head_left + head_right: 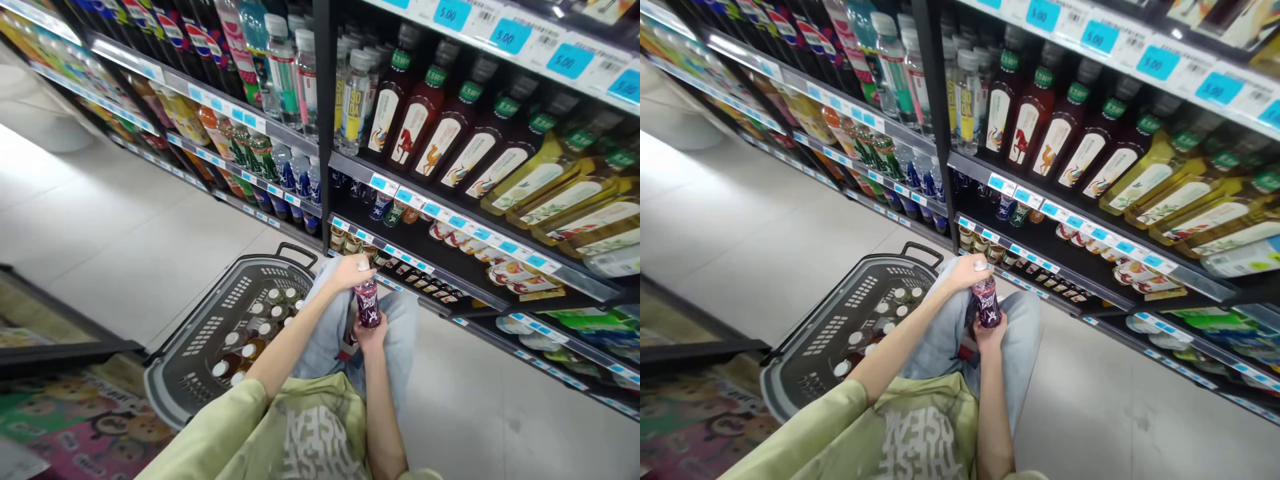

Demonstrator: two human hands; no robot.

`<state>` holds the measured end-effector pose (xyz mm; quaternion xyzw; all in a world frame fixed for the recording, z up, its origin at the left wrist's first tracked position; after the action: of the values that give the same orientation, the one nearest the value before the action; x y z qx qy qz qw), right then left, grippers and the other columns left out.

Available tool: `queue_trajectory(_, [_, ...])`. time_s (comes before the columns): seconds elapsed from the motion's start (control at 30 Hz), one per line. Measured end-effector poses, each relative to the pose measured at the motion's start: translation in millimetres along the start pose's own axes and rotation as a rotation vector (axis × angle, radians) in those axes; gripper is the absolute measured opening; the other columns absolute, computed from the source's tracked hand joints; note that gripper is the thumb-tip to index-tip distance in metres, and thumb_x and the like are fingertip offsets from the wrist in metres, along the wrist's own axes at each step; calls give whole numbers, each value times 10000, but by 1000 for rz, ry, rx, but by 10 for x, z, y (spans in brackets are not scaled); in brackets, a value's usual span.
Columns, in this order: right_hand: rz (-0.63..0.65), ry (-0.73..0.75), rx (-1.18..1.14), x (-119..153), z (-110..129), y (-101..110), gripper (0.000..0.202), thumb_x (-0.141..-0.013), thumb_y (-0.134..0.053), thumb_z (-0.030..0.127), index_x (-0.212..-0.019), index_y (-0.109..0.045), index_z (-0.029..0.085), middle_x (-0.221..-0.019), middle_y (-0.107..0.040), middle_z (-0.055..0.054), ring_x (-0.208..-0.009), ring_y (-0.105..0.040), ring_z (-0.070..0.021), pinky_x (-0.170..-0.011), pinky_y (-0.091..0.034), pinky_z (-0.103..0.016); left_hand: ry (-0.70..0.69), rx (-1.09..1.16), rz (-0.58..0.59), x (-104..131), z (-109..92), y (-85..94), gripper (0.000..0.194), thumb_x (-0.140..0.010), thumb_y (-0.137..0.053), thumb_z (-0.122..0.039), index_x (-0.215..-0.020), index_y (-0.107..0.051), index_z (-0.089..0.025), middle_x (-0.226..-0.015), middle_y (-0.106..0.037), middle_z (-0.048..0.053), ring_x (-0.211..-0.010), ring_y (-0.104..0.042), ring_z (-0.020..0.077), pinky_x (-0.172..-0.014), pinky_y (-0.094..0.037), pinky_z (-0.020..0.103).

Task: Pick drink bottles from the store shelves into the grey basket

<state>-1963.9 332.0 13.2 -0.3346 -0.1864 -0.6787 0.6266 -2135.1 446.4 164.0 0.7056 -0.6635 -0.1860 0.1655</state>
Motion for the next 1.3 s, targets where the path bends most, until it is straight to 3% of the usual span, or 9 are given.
queue_trajectory(0.13, [21, -15, -52, 1, -50, 35, 503, -867, -286, 645, -968, -612, 276, -939, -732, -121, -987, -745, -322, -689, -577, -410, -16, -4, 34, 9, 0, -25, 246, -808, -778, -356, -722, -580, -239, -699, -637, -27, -690, -596, 163, -693, -449, 276])
queue_trajectory(0.27, [-21, -129, -413, 20, -134, 44, 351, -874, -464, 546, -956, -645, 257, -806, -711, -58, -767, -705, -249, -541, -481, -282, -8, -8, 41, 9, 33, -36, 232, -807, -783, -362, -742, -599, -236, -715, -644, -38, -705, -602, 158, -710, -456, 261])
queue_trajectory(0.4, [-1, -240, -582, 44, -180, 5, 361, -931, -475, 532, -978, -668, 230, -805, -732, -58, -642, -671, -201, -453, -418, -219, -12, 14, 31, -4, 24, -39, 246, -833, -758, -385, -734, -590, -234, -717, -648, -32, -703, -607, 163, -716, -443, 269])
queue_trajectory(0.53, [140, -312, -589, 77, -191, -85, 542, -998, -370, 625, -1027, -674, 177, -910, -770, -113, -450, -464, -104, -370, -308, -182, -15, 89, -32, -18, 50, -1, 257, -824, -738, -402, -718, -576, -231, -702, -633, -27, -688, -580, 165, -709, -423, 281])
queue_trajectory(0.63, [263, -238, -577, 93, -132, -145, 490, -987, -460, 641, -983, -640, 185, -812, -717, -53, -418, -349, -72, -361, -261, -169, 5, 178, -71, -25, 113, 25, 246, -806, -730, -419, -736, -590, -229, -706, -629, -30, -684, -561, 162, -702, -416, 282])
queue_trajectory(0.77, [223, -14, -570, 125, 1, -96, 376, -951, -618, 609, -1004, -616, 237, -727, -632, 26, -495, -499, -121, -417, -373, -193, 38, 321, -156, -46, 213, 62, 244, -790, -726, -432, -770, -615, -216, -738, -638, -26, -708, -561, 158, -713, -426, 278])
queue_trajectory(0.9, [180, 153, -530, 198, 88, -62, 473, -868, -784, 421, -1295, -592, 350, -1210, -745, -25, -909, -745, -213, -685, -601, -331, 68, 451, -301, -71, 317, 123, 277, -754, -764, -443, -787, -624, -206, -757, -633, -23, -733, -554, 154, -731, -438, 269])
queue_trajectory(1.0, [157, 227, -494, 207, 93, -47, 616, -735, -863, 259, -1278, -596, 378, -1359, -679, -9, -1085, -724, -215, -893, -618, -425, 77, 495, -291, -82, 357, 113, 296, -719, -796, -444, -805, -643, -205, -773, -638, -20, -742, -557, 154, -727, -443, 264])
queue_trajectory(1.3, [132, 361, -424, 166, 112, -31, 801, -590, -917, 199, -1292, -590, 401, -1549, -538, -17, -1222, -661, -230, -963, -604, -443, 69, 532, -274, -67, 341, 120, 294, -719, -785, -448, -791, -636, -205, -773, -620, -13, -736, -535, 155, -718, -436, 275])
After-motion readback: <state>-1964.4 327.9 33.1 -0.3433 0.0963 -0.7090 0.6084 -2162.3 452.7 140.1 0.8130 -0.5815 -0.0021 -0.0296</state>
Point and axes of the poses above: each hand's wrist, its own x-axis away from the middle knuckle, its own y-axis out of the back of the hand, z = x × y, the point moved 6 cm from there along -x, towards the middle knuckle
